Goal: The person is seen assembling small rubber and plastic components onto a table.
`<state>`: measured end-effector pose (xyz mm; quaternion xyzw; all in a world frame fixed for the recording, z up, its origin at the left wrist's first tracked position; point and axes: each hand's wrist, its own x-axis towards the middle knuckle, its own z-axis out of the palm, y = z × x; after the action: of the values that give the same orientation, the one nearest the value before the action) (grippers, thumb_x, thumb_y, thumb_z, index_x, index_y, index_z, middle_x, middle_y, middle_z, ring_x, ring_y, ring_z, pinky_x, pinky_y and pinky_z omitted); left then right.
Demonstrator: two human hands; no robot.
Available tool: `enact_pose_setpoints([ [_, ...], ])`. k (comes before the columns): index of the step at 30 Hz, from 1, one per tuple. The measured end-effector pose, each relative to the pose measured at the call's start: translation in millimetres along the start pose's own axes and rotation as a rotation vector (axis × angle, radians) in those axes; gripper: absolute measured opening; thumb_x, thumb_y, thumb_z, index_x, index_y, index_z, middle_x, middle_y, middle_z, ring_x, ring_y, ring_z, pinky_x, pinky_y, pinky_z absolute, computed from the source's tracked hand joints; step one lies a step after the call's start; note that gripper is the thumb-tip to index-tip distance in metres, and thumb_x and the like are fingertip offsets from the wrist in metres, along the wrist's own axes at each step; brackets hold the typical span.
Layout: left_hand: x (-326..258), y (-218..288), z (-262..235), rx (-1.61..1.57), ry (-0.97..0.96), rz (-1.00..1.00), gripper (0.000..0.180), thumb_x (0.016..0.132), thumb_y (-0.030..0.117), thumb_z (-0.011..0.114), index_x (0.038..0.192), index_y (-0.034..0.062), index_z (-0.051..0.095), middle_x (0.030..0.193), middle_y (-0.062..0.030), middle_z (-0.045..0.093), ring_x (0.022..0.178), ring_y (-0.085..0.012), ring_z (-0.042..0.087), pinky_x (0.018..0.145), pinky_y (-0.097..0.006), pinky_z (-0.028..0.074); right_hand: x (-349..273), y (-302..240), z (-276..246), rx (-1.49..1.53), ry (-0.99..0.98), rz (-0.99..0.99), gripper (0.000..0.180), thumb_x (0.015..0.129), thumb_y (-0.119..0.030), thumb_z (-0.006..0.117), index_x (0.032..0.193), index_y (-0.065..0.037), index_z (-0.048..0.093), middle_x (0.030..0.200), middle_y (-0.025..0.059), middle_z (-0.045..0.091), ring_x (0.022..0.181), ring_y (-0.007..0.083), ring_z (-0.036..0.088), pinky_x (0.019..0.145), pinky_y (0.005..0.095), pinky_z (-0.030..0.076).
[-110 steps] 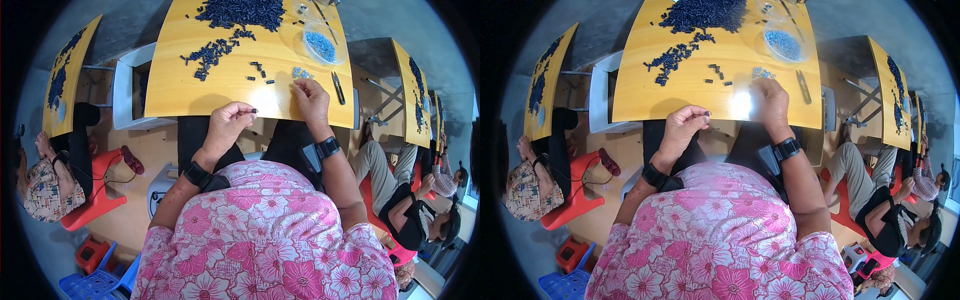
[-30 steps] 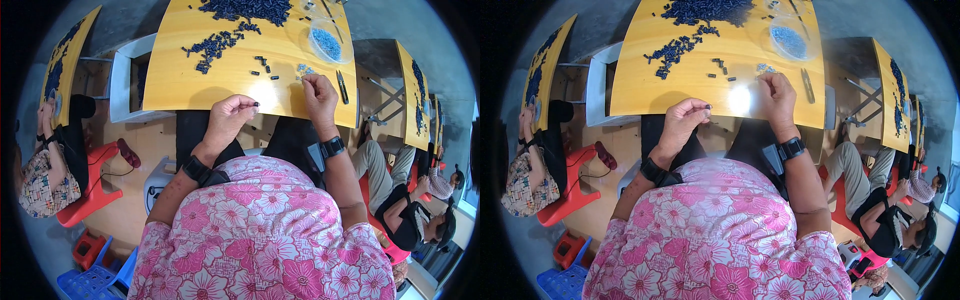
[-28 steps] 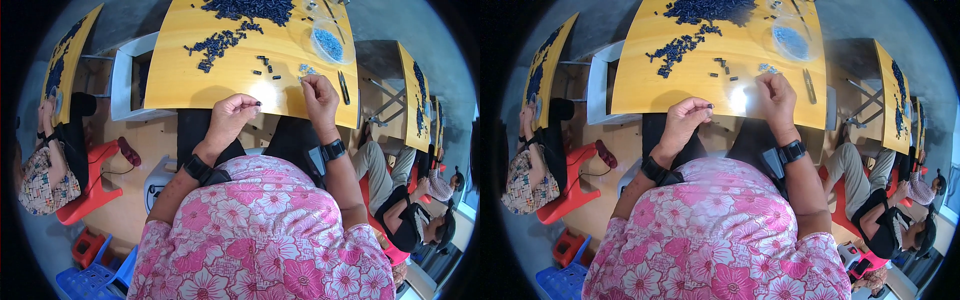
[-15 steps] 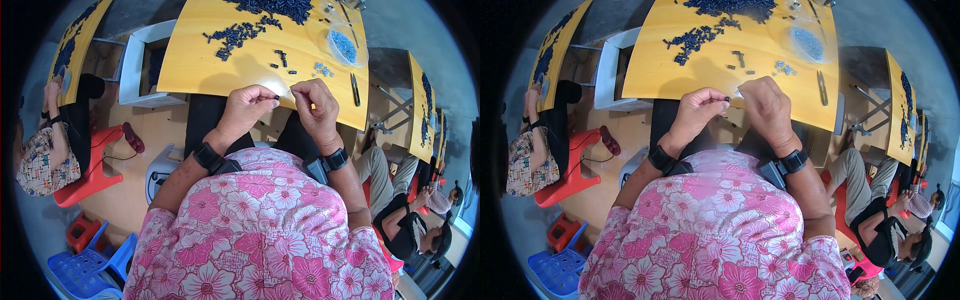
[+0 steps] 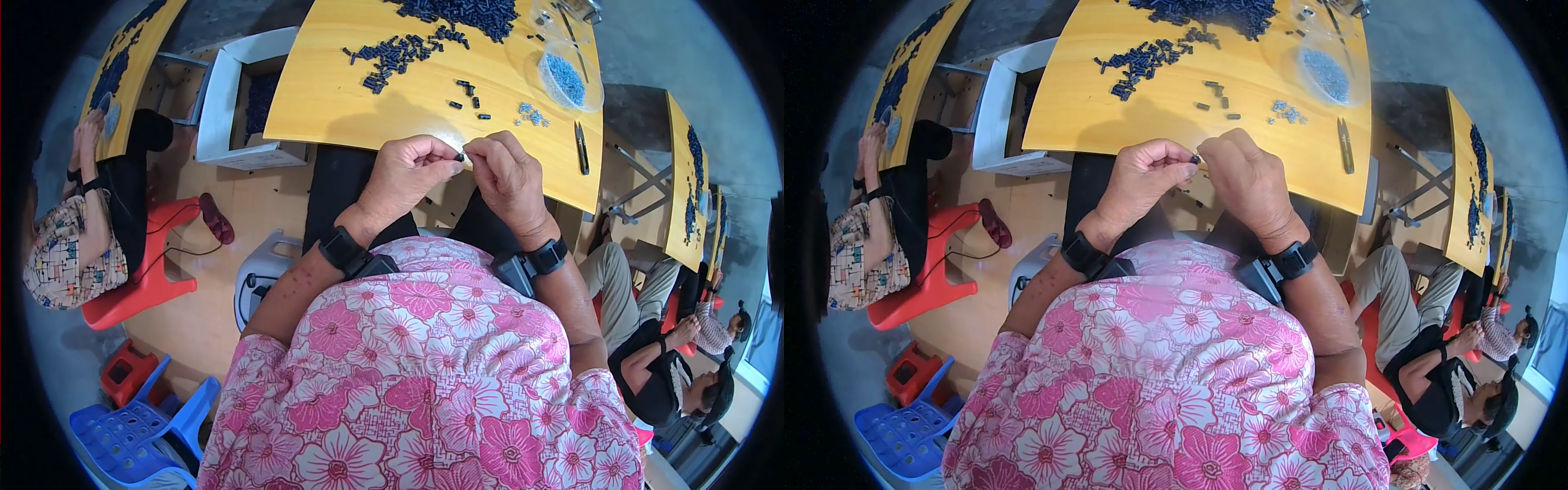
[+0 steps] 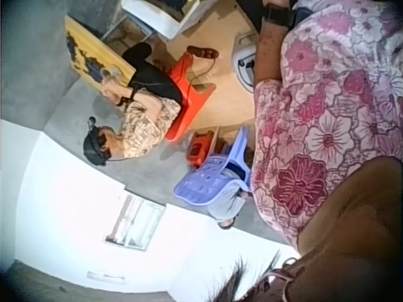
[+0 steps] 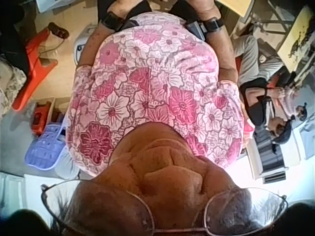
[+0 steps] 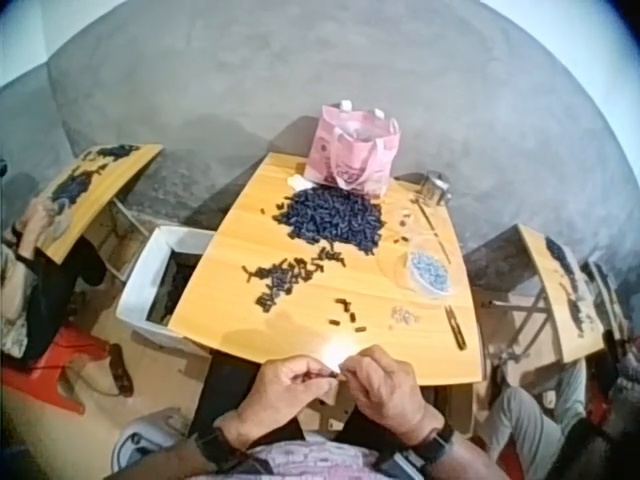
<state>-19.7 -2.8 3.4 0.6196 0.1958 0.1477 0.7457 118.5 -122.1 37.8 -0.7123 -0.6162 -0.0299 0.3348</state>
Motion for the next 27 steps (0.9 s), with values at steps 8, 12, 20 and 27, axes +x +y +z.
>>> enact_pose_setpoints([
  [8, 0.1, -1.1, 0.3, 0.021, -0.001, -0.017, 0.013, 0.086, 0.005, 0.064, 0.097, -0.0032, 0.065, 0.084, -0.0039, 0.066, 0.073, -0.0078, 0.062, 0.067, -0.021, 0.051, 0.3, -3.3, -7.1, -0.154, -0.123, -0.104, 0.027, 0.071, -0.006, 0.061, 0.097, -0.011, 0.058, 0.082, 0.0061, 0.054, 0.066, 0.0251, 0.060, 0.055, 0.0342, 0.051],
  [12, 0.6, -0.4, 2.3, -0.010, 0.036, -0.049, 0.012, 0.085, 0.005, 0.065, 0.093, -0.0034, 0.066, 0.080, -0.0040, 0.066, 0.071, -0.0080, 0.062, 0.065, -0.021, 0.051, -0.4, -6.2, -5.5, -0.151, -0.128, -0.106, 0.025, 0.072, -0.005, 0.060, 0.096, -0.010, 0.058, 0.083, 0.0068, 0.054, 0.067, 0.0255, 0.061, 0.056, 0.0346, 0.051],
  [20, -3.0, -8.6, 1.6, -0.043, 0.038, -0.058, 0.012, 0.085, 0.003, 0.064, 0.096, -0.0026, 0.066, 0.083, -0.0032, 0.066, 0.074, -0.0079, 0.061, 0.069, -0.021, 0.050, -4.1, -8.5, 3.8, 0.003, -0.094, -0.040, 0.024, 0.071, -0.002, 0.061, 0.094, -0.009, 0.059, 0.081, 0.0093, 0.055, 0.065, 0.0291, 0.060, 0.057, 0.0362, 0.051],
  [27, -2.7, -17.5, -5.8, -0.014, 0.089, 0.026, 0.012, 0.085, 0.003, 0.064, 0.096, -0.0020, 0.064, 0.084, -0.0023, 0.065, 0.075, -0.0066, 0.059, 0.069, -0.021, 0.049, 2.9, -7.8, 8.8, 0.266, -0.085, 0.066, 0.024, 0.072, 0.007, 0.059, 0.092, -0.007, 0.063, 0.081, 0.0105, 0.060, 0.066, 0.0276, 0.060, 0.059, 0.0332, 0.050],
])
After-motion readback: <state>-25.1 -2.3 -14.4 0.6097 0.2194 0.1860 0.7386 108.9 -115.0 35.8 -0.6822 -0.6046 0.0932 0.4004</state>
